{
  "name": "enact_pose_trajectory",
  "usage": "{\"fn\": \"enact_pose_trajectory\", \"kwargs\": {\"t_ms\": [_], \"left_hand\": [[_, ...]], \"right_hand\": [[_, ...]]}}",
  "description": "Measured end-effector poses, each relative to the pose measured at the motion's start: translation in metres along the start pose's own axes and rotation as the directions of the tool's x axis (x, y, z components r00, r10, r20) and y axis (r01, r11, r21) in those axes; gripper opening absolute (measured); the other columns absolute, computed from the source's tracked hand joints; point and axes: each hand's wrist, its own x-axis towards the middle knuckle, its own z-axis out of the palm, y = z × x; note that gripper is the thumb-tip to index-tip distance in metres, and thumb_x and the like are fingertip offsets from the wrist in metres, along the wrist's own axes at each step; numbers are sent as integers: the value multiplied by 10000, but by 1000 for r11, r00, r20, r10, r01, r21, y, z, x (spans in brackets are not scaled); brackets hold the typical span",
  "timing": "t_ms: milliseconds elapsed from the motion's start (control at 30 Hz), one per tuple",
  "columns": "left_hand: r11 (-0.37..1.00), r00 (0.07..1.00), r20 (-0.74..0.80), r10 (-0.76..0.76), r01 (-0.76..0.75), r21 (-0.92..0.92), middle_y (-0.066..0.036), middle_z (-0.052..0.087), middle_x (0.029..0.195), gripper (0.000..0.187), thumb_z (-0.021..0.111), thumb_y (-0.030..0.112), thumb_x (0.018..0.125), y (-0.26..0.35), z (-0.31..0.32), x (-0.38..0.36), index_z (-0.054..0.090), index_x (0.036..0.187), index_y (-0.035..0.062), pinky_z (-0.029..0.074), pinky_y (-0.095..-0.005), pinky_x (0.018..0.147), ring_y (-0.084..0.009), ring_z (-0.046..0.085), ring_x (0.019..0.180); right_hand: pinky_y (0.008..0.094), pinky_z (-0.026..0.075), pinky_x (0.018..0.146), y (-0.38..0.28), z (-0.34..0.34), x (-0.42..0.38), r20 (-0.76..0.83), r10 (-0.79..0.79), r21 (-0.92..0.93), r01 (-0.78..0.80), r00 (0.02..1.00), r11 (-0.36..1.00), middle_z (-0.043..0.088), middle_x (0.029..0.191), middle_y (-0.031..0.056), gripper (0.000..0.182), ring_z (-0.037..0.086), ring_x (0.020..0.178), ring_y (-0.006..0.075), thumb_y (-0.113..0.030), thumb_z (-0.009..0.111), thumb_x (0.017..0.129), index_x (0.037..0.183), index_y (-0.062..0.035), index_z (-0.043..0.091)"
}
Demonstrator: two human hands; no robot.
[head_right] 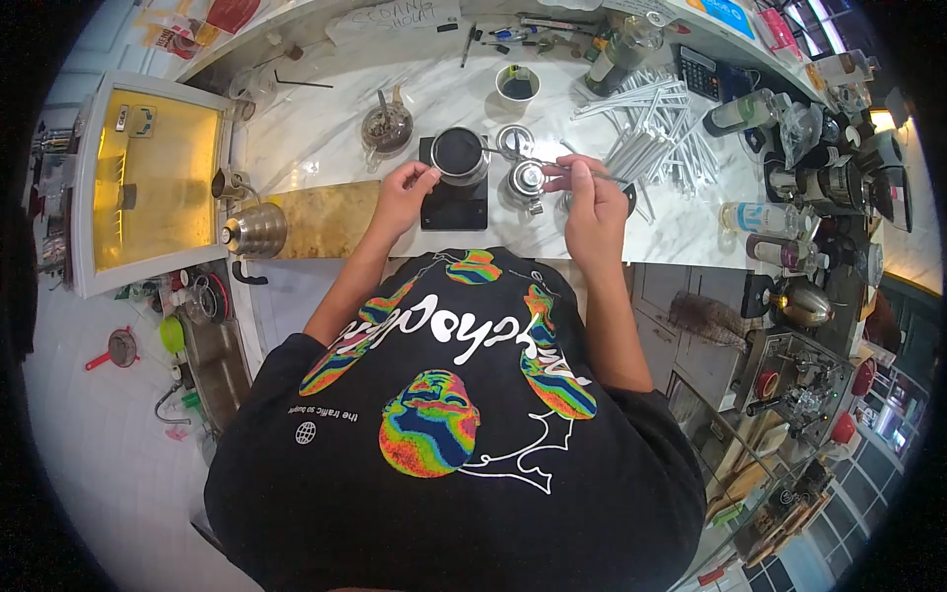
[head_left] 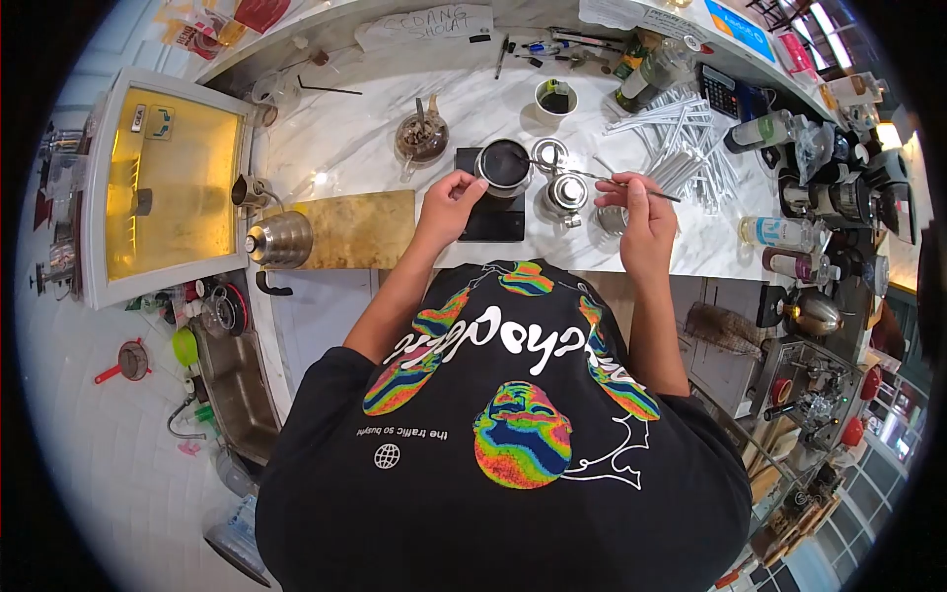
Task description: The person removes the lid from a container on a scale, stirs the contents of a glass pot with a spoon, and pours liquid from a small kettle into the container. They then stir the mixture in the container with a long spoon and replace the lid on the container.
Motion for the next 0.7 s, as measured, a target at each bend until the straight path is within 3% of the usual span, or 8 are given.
{"fn": "enact_pose_trajectory", "kwargs": {"t_ms": [100,233,633,700], "left_hand": [[1000,1000,-22,14,-15,-12,55,561,714,218,721,235,952,0,2,2,670,874,38,396,-221,611,-36,466,659],[1000,1000,-29,12,-12,11,52,565,703,219,720,236,949,4,1,-2,678,882,32,394,-225,608,-35,468,657],[999,999,-47,23,-21,42,38,601,740,214,721,237,950,3,2,-4,679,895,35,414,-232,631,-41,501,681],[999,999,-47,19,-18,30,40,602,747,211,722,237,952,3,3,-3,678,898,37,415,-230,634,-40,500,686]], "right_hand": [[311,515,863,6,2,0,79,-105,-116,114,991,987,714,1060,146,416,705,898,185,-212,440,1101,1000,94,704],[315,516,866,-5,8,-1,94,-14,-67,20,995,998,701,1090,140,420,698,898,185,-201,441,1098,975,97,711],[324,512,870,-3,0,4,93,-139,-100,148,986,984,690,1109,141,391,703,922,206,-162,439,1092,982,105,704],[318,521,837,-3,7,4,101,-104,-84,112,989,990,733,1017,149,370,701,900,197,-142,458,1075,977,122,699]]}}
